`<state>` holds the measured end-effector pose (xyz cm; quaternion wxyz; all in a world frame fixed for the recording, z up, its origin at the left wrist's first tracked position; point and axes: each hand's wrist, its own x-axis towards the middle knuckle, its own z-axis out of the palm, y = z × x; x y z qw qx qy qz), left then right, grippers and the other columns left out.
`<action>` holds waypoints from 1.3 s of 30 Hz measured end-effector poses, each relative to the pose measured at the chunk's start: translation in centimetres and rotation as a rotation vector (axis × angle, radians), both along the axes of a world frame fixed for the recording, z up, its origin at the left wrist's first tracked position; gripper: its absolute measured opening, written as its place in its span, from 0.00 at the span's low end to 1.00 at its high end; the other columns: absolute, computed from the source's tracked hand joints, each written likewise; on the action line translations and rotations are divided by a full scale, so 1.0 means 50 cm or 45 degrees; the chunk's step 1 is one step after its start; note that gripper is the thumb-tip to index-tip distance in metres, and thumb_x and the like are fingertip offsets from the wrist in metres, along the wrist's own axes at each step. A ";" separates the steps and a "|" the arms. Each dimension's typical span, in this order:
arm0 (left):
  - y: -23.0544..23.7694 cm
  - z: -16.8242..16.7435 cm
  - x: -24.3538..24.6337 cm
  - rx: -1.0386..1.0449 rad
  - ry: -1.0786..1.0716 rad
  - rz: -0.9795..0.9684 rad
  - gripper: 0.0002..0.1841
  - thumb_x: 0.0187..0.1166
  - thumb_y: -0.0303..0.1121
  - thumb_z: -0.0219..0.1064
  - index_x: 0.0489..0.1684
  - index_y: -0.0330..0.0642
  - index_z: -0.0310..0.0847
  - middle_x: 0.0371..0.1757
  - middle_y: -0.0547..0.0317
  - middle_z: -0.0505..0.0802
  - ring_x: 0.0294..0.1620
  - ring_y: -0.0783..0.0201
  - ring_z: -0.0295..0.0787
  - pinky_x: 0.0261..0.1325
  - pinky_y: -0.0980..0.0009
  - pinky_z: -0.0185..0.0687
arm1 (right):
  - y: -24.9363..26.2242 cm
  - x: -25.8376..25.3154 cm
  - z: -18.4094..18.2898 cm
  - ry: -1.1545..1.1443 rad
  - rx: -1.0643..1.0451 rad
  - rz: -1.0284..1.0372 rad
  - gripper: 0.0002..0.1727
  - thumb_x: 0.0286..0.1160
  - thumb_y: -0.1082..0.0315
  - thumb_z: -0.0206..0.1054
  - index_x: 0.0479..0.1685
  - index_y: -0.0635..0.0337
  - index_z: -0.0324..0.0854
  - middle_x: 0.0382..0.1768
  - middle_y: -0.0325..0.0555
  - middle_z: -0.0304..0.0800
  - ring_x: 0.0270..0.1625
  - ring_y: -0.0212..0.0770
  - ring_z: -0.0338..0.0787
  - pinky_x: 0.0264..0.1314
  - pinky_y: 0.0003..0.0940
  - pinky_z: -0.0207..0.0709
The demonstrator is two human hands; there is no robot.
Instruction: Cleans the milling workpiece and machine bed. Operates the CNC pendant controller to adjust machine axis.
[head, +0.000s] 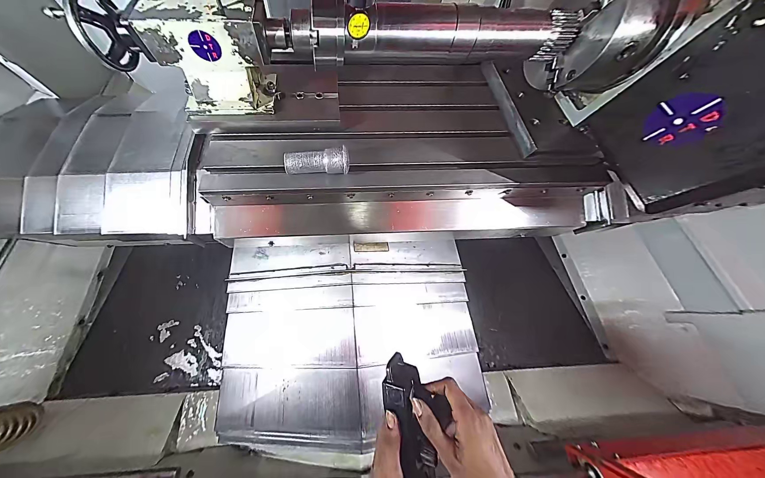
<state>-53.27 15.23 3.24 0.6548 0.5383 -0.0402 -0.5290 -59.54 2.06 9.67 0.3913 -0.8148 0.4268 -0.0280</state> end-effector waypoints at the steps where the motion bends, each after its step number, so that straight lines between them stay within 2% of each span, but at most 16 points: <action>1: 0.000 0.002 -0.001 -0.004 0.014 0.009 0.48 0.86 0.68 0.35 0.80 0.22 0.50 0.66 0.56 0.85 0.65 0.79 0.83 0.75 0.71 0.78 | 0.001 -0.001 -0.001 0.013 -0.015 -0.004 0.25 0.76 0.48 0.69 0.49 0.65 0.87 0.31 0.51 0.93 0.29 0.47 0.92 0.34 0.49 0.86; 3: 0.001 0.002 -0.002 -0.016 0.050 0.043 0.46 0.87 0.67 0.36 0.80 0.24 0.54 0.65 0.56 0.87 0.65 0.76 0.84 0.74 0.69 0.80 | -0.001 -0.010 -0.003 -0.005 -0.078 0.073 0.28 0.78 0.44 0.68 0.51 0.65 0.87 0.34 0.51 0.94 0.30 0.47 0.93 0.34 0.49 0.86; 5: 0.005 0.010 0.003 0.002 0.018 0.018 0.42 0.90 0.60 0.31 0.80 0.22 0.52 0.66 0.53 0.85 0.66 0.78 0.82 0.75 0.70 0.77 | -0.008 -0.022 -0.002 -0.078 -0.135 0.256 0.30 0.82 0.46 0.66 0.67 0.63 0.83 0.52 0.55 0.93 0.42 0.46 0.95 0.44 0.45 0.90; 6: 0.007 0.016 0.005 0.010 0.013 0.006 0.42 0.91 0.59 0.30 0.81 0.21 0.51 0.68 0.51 0.84 0.68 0.78 0.81 0.77 0.70 0.76 | -0.011 -0.026 0.000 -0.103 -0.170 0.325 0.29 0.83 0.48 0.65 0.70 0.63 0.82 0.54 0.57 0.92 0.46 0.48 0.95 0.48 0.45 0.90; 7: 0.006 0.023 0.007 0.024 0.016 -0.001 0.42 0.91 0.60 0.31 0.81 0.21 0.52 0.69 0.51 0.84 0.68 0.77 0.81 0.77 0.69 0.76 | -0.012 -0.030 0.000 -0.114 -0.216 0.358 0.27 0.85 0.49 0.64 0.68 0.63 0.83 0.52 0.56 0.93 0.46 0.49 0.96 0.48 0.45 0.90; 9: 0.003 0.035 0.007 0.039 0.041 -0.013 0.42 0.90 0.60 0.32 0.81 0.23 0.54 0.67 0.51 0.85 0.66 0.76 0.83 0.76 0.69 0.77 | -0.006 -0.032 0.009 -0.066 -0.310 0.328 0.24 0.88 0.51 0.58 0.59 0.63 0.87 0.42 0.53 0.95 0.38 0.49 0.97 0.40 0.46 0.90; 12: 0.001 0.047 0.002 0.003 0.040 -0.024 0.48 0.86 0.67 0.36 0.82 0.23 0.51 0.68 0.51 0.85 0.66 0.76 0.83 0.75 0.70 0.78 | 0.004 -0.039 0.010 0.090 -0.408 0.212 0.28 0.91 0.51 0.46 0.35 0.61 0.86 0.23 0.49 0.88 0.24 0.50 0.91 0.23 0.50 0.82; 14: 0.002 0.055 0.000 -0.016 0.031 -0.029 0.49 0.85 0.68 0.36 0.83 0.23 0.50 0.68 0.51 0.84 0.67 0.76 0.82 0.76 0.71 0.77 | 0.015 -0.052 0.019 0.156 -0.346 0.204 0.28 0.89 0.55 0.46 0.29 0.62 0.86 0.23 0.52 0.89 0.26 0.53 0.92 0.25 0.55 0.81; 17: 0.007 0.054 -0.004 -0.090 0.036 -0.042 0.50 0.83 0.71 0.41 0.82 0.25 0.52 0.64 0.55 0.88 0.62 0.75 0.87 0.72 0.69 0.81 | 0.028 -0.064 0.059 0.211 -0.260 0.297 0.27 0.88 0.55 0.48 0.32 0.62 0.88 0.29 0.53 0.92 0.31 0.55 0.94 0.30 0.57 0.83; 20: 0.013 0.054 -0.009 -0.145 0.011 -0.125 0.52 0.81 0.73 0.40 0.82 0.26 0.53 0.62 0.56 0.89 0.60 0.74 0.87 0.69 0.68 0.83 | 0.025 -0.068 0.085 0.149 -0.401 0.316 0.23 0.86 0.55 0.52 0.31 0.59 0.87 0.28 0.47 0.90 0.27 0.49 0.92 0.24 0.50 0.82; 23: 0.011 0.067 -0.013 -0.188 0.003 -0.174 0.53 0.79 0.76 0.42 0.83 0.28 0.52 0.56 0.58 0.92 0.52 0.72 0.91 0.61 0.68 0.88 | 0.012 -0.087 0.066 0.094 -0.486 0.236 0.24 0.85 0.52 0.48 0.30 0.55 0.85 0.24 0.43 0.86 0.22 0.44 0.87 0.19 0.45 0.78; 27: 0.014 0.079 -0.015 -0.211 -0.030 -0.233 0.54 0.79 0.76 0.40 0.86 0.28 0.49 0.62 0.55 0.90 0.57 0.72 0.89 0.67 0.68 0.85 | 0.018 -0.115 0.102 0.300 -0.258 0.366 0.23 0.86 0.54 0.49 0.35 0.60 0.86 0.29 0.52 0.90 0.31 0.55 0.93 0.28 0.58 0.81; 29: 0.017 0.083 -0.017 -0.270 -0.051 -0.271 0.52 0.82 0.73 0.40 0.85 0.27 0.49 0.63 0.56 0.89 0.59 0.73 0.88 0.69 0.68 0.84 | 0.027 -0.118 0.130 0.284 -0.322 0.410 0.22 0.85 0.54 0.52 0.36 0.58 0.87 0.31 0.50 0.91 0.31 0.53 0.93 0.28 0.56 0.83; 32: 0.011 0.094 -0.024 -0.282 -0.038 -0.308 0.53 0.79 0.76 0.41 0.84 0.29 0.51 0.56 0.57 0.91 0.51 0.71 0.90 0.59 0.67 0.89 | 0.012 -0.132 0.125 0.205 -0.501 0.330 0.21 0.82 0.52 0.51 0.33 0.54 0.86 0.28 0.44 0.88 0.25 0.47 0.89 0.20 0.49 0.80; 36: 0.008 0.098 -0.022 -0.289 -0.088 -0.368 0.56 0.78 0.77 0.41 0.87 0.29 0.48 0.63 0.52 0.89 0.56 0.70 0.90 0.63 0.65 0.88 | 0.014 -0.156 0.145 0.310 -0.238 0.421 0.23 0.88 0.53 0.50 0.39 0.59 0.85 0.32 0.53 0.90 0.34 0.57 0.93 0.32 0.61 0.82; 39: 0.014 0.104 -0.034 -0.329 -0.097 -0.394 0.54 0.80 0.76 0.40 0.87 0.30 0.49 0.59 0.55 0.90 0.54 0.69 0.91 0.62 0.66 0.88 | 0.017 -0.163 0.162 0.208 -0.406 0.392 0.22 0.85 0.52 0.52 0.38 0.55 0.87 0.33 0.47 0.90 0.31 0.50 0.92 0.27 0.53 0.84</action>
